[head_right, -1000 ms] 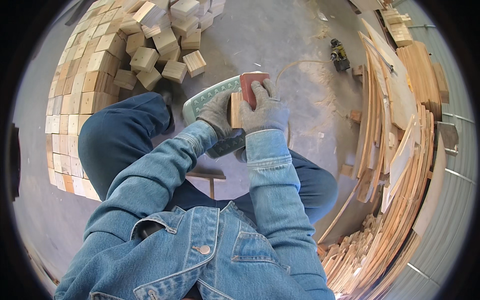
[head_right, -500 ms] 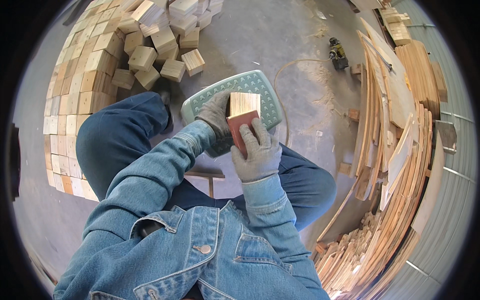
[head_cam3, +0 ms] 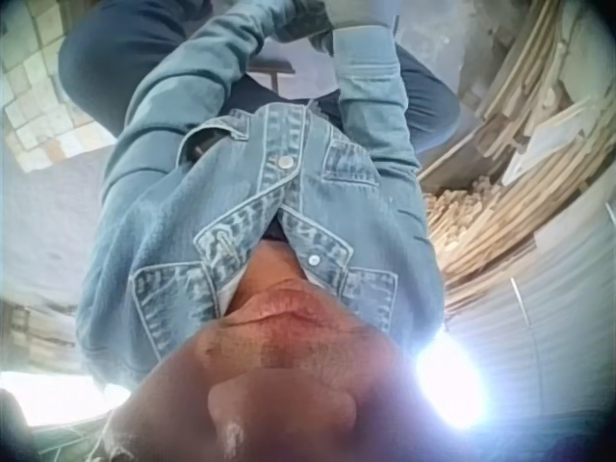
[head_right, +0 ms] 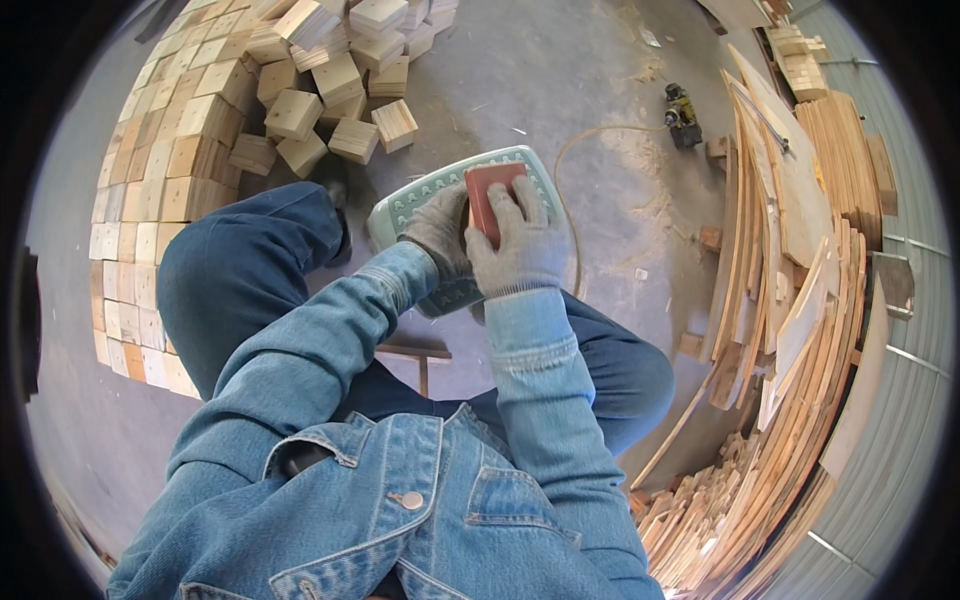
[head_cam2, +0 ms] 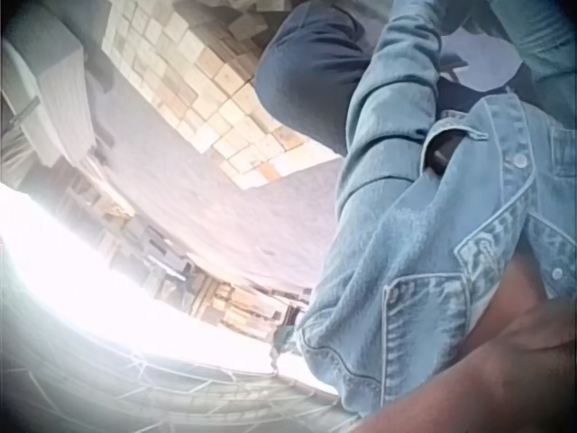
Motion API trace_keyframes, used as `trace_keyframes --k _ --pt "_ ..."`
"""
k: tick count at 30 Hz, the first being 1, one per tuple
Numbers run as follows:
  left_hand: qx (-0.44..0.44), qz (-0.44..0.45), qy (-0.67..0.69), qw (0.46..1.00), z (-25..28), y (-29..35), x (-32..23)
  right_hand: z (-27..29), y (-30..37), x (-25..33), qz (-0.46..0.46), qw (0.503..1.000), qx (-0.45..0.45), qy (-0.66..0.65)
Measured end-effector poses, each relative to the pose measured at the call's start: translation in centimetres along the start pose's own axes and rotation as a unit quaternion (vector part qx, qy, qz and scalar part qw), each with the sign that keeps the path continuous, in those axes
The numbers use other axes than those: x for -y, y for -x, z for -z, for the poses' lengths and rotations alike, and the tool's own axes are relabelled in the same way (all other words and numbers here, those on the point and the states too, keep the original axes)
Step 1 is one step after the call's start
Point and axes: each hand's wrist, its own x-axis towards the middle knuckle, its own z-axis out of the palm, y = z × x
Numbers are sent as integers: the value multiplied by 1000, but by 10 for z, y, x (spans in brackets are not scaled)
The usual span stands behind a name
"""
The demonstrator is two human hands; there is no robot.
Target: The person sits on a small stool and sands small wooden blocks one by one using a red sanding block. They hold the block in their left hand and rub the sanding block over its surfaces with their right hand, then place the finished block into a pile on the floor.
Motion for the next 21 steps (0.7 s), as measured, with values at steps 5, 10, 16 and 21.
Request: trace_keyframes --k 5,10,16,21 --pt "26 42 45 998 -9 -7 13 23 55 15 37 999 23 11" --pt "39 57 15 997 -2 -6 5 28 66 21 32 999 25 -3" --pt "15 20 -4 1000 0 -1 6 8 22 6 52 998 -26 -25" --pt "-2 5 12 1000 5 3 -2 -11 -35 -6 -47 999 6 -5"
